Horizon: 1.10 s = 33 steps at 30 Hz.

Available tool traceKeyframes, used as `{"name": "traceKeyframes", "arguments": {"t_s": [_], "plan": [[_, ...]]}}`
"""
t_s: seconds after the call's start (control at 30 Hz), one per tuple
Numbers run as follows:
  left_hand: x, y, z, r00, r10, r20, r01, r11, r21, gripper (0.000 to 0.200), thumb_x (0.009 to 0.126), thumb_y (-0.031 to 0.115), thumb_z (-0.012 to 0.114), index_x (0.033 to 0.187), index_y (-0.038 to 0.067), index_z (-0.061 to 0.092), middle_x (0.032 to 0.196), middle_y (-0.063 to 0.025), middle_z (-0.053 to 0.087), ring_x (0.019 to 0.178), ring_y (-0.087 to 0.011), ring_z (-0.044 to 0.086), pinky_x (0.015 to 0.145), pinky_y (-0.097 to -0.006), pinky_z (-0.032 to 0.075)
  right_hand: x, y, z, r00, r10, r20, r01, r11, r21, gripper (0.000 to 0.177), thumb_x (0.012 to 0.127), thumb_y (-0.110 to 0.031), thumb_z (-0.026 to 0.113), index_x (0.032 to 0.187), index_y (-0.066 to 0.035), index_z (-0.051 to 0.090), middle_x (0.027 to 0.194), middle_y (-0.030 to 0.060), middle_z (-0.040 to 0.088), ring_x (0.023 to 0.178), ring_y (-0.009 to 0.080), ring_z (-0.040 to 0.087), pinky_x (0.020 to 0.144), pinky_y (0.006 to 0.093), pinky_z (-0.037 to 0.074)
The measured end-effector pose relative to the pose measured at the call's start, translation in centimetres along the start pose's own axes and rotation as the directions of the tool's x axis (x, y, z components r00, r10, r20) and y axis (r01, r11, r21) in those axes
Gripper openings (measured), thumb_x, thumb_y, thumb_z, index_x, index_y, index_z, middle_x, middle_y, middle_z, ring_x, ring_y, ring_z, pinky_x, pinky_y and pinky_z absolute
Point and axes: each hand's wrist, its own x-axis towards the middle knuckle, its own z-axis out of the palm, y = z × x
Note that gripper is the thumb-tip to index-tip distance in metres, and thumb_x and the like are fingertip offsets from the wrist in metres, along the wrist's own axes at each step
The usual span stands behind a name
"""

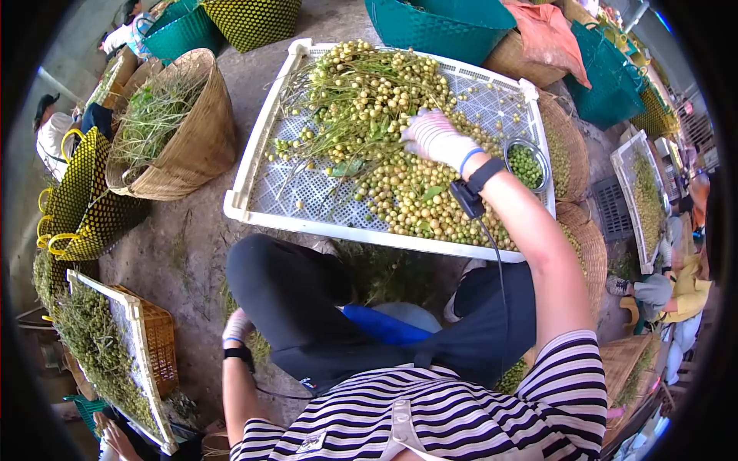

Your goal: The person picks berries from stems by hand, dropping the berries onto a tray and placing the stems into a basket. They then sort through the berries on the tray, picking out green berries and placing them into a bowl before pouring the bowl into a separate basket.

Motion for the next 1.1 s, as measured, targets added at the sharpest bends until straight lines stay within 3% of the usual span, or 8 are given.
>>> {"name": "traceKeyframes", "arguments": {"t_s": [0.07, 0.13, 0.27, 0.4, 0.77, 0.97, 1.03, 1.1], "plan": [[0.9, -2.0, -0.5, 0.952, 0.241, 0.189, -0.242, 0.97, -0.02, 0.046, 0.068, 0.025, 0.073, 0.11, 0.009, 0.061, 0.102, -0.0138, 0.064, 0.09, -0.0239, 0.063, 0.081, -0.0329, 0.047, -0.8, 1.8, -1.4, 0.989, 0.023, -0.143, -0.003, 0.99, 0.144, 0.027, 0.081, -0.034, 0.059, 0.098, -0.015, 0.067, 0.094, 0.0099, 0.062, 0.092, 0.0264, 0.059, 0.08, 0.0366, 0.047], [-5.1, 14.4, -16.2, 0.968, -0.091, 0.236, 0.124, 0.984, -0.127, 0.054, 0.06, 0.025, 0.079, 0.109, 0.011, 0.062, 0.104, -0.0137, 0.063, 0.094, -0.0262, 0.062, 0.082, -0.0336, 0.047, -0.4, 4.6, -0.7, 0.961, 0.072, -0.268, 0.058, 0.893, 0.447, 0.031, 0.08, -0.033, 0.061, 0.103, -0.012, 0.065, 0.094, 0.0115, 0.062, 0.09, 0.0274, 0.06, 0.081, 0.0363, 0.046], [-5.7, 22.3, -25.8, 0.975, 0.015, -0.221, 0.032, 0.978, 0.206, 0.044, 0.066, 0.022, 0.075, 0.107, 0.011, 0.062, 0.101, -0.0143, 0.063, 0.091, -0.0295, 0.061, 0.08, -0.0353, 0.048, -2.3, 5.4, -4.7, 0.866, 0.23, -0.445, 0.193, 0.666, 0.72, 0.041, 0.079, -0.037, 0.066, 0.102, -0.003, 0.063, 0.09, 0.0142, 0.064, 0.082, 0.0199, 0.059, 0.077, 0.0311, 0.046], [-4.3, 32.5, -31.2, 0.77, 0.322, -0.551, -0.362, 0.931, 0.039, 0.037, 0.072, 0.02, 0.069, 0.106, 0.009, 0.061, 0.093, -0.0137, 0.064, 0.085, -0.0276, 0.062, 0.076, -0.0347, 0.048, -4.0, 5.2, -6.4, 0.953, 0.207, -0.219, 0.003, 0.719, 0.695, 0.045, 0.077, -0.039, 0.069, 0.098, 0.0, 0.063, 0.083, 0.0091, 0.066, 0.075, 0.0131, 0.053, 0.072, 0.0304, 0.045], [6.3, 55.3, -25.6, 0.615, 0.721, -0.319, -0.73, 0.367, -0.577, 0.11, 0.053, 0.021, 0.087, 0.137, -0.003, 0.02, 0.136, -0.0201, 0.036, 0.12, -0.0272, 0.041, 0.098, -0.0372, 0.038, -6.8, 4.2, -8.5, 0.922, 0.081, -0.378, 0.24, 0.648, 0.723, 0.04, 0.08, -0.043, 0.063, 0.104, -0.011, 0.065, 0.092, 0.0076, 0.067, 0.083, 0.0128, 0.059, 0.079, 0.0296, 0.045], [6.7, 58.2, -22.3, 0.587, 0.773, -0.241, -0.221, -0.133, -0.966, 0.041, 0.07, 0.009, 0.076, 0.107, 0.006, 0.058, 0.091, 0.0011, 0.062, 0.079, -0.009, 0.056, 0.069, -0.0256, 0.047, -5.7, 2.1, -8.6, 0.944, 0.188, -0.272, 0.038, 0.756, 0.654, 0.04, 0.073, -0.037, 0.071, 0.097, -0.005, 0.065, 0.078, 0.0105, 0.065, 0.067, 0.0196, 0.059, 0.063, 0.0317, 0.047], [7.5, 57.7, -21.7, 0.594, 0.741, -0.313, -0.422, -0.044, -0.905, 0.033, 0.074, 0.01, 0.072, 0.104, 0.003, 0.059, 0.086, -0.0011, 0.063, 0.074, -0.0103, 0.057, 0.065, -0.0253, 0.048, -5.9, 2.4, -8.5, 0.931, 0.098, -0.351, 0.189, 0.694, 0.695, 0.04, 0.075, -0.033, 0.07, 0.101, -0.003, 0.064, 0.08, 0.0093, 0.066, 0.071, 0.0138, 0.059, 0.066, 0.0297, 0.048], [6.2, 56.6, -22.8, 0.755, 0.585, -0.296, -0.505, 0.233, -0.831, 0.013, 0.078, 0.013, 0.068, 0.085, 0.002, 0.065, 0.068, 0.0005, 0.061, 0.059, -0.0103, 0.055, 0.054, -0.0243, 0.044, -5.9, 4.3, -6.4, 0.908, 0.181, -0.379, 0.344, 0.195, 0.918, 0.032, 0.078, -0.027, 0.066, 0.1, -0.004, 0.064, 0.08, 0.0084, 0.066, 0.069, 0.0117, 0.059, 0.063, 0.0265, 0.048]]}}
